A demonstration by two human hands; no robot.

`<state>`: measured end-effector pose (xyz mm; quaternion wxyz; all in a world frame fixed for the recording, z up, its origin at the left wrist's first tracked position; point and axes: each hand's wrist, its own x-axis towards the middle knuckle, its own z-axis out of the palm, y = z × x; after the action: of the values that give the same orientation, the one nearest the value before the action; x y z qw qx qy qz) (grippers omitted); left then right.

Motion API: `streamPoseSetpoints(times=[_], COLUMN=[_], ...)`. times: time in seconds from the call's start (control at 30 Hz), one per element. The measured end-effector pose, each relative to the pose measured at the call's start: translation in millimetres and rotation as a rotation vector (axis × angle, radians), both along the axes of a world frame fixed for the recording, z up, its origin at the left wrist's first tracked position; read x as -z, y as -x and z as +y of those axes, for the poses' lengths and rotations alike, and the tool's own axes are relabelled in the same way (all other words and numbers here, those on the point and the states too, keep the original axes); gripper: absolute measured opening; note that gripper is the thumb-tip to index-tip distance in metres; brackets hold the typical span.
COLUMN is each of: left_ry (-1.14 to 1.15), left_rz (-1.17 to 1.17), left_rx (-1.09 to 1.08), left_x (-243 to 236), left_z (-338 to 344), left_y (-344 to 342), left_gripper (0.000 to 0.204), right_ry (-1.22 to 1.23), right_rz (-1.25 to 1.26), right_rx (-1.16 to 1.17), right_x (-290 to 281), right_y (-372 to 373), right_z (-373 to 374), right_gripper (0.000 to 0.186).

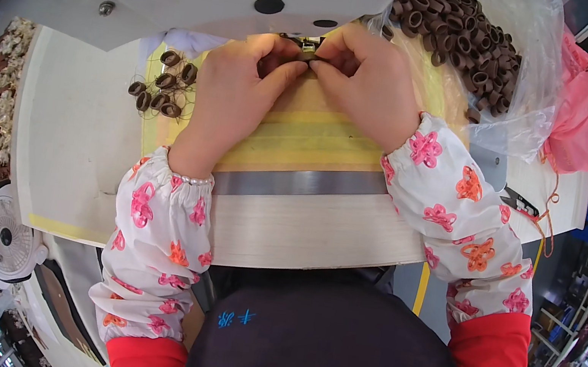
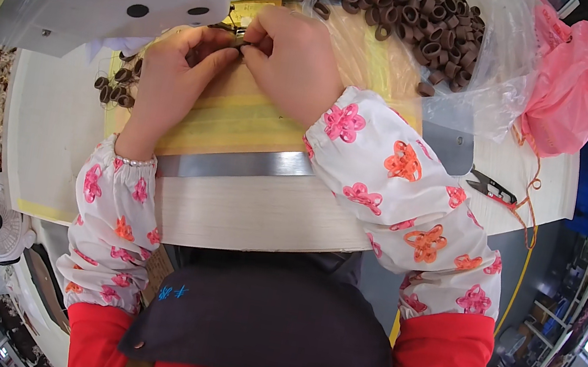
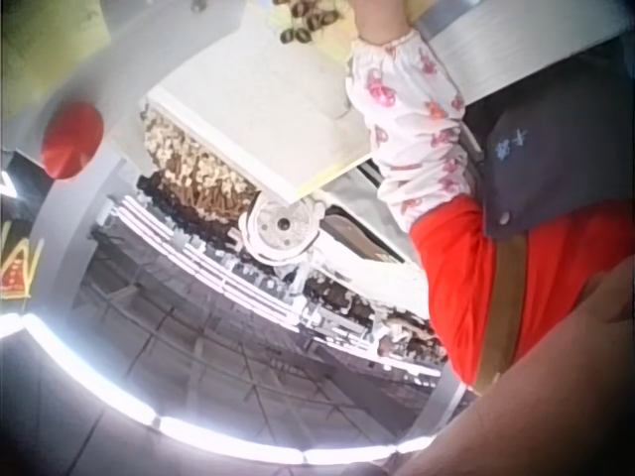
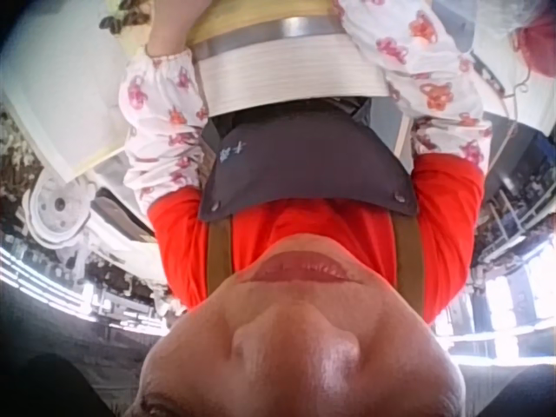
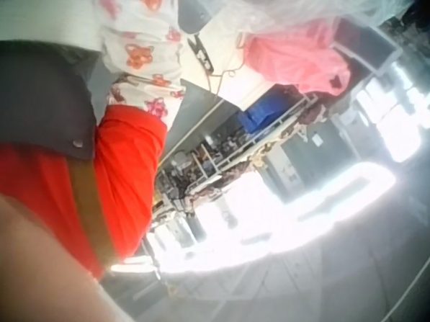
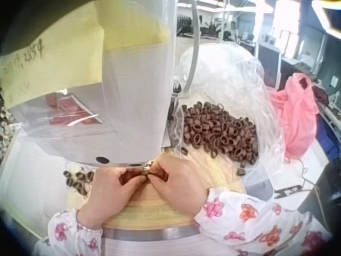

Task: Sewing small leather loop components using an industrial sewing machine.

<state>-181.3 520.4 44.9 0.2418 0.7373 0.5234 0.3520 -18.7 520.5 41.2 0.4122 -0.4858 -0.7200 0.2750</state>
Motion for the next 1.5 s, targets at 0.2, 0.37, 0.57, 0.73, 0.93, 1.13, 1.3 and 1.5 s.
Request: streamPoseSetpoints(times=[0.2,0.37,0.57,0.73,0.93,1.13,1.3,1.5], left_ry=[0.116,0.195,0.196,0.166,0.198,0.150,0.164,0.154], left_rz=[-0.053,-0.065,-0.070,-0.091,-0.066,-0.068,-0.044,-0.106], left_rx=[-0.112,-0.132,-0.128,-0.115,-0.142,-0.109,-0.109,-0.112], left_x=[3,2,5,7,4,3,2,11], left_z=[4,5,8,8,7,8,9,11], left_y=[-2,-2,-2,-2,-5,-6,-5,-3], left_gripper=[0.025,0.028,0.029,0.030,0.029,0.025,0.025,0.025], right_ry=[-0.164,-0.185,-0.247,-0.237,-0.250,-0.272,-0.222,-0.139], right_rz=[-0.081,-0.099,-0.105,-0.137,-0.148,-0.218,-0.258,-0.261], right_rx=[0.005,0.012,0.025,0.028,0.029,-0.002,0.017,-0.003], right_x=[3,4,2,2,3,-2,-6,-8], right_y=[-3,-3,-3,-4,-6,-9,-6,-6], right_z=[6,9,10,10,11,14,14,16], right_gripper=[0.008,0.007,0.006,0.008,0.010,0.011,0.005,0.007])
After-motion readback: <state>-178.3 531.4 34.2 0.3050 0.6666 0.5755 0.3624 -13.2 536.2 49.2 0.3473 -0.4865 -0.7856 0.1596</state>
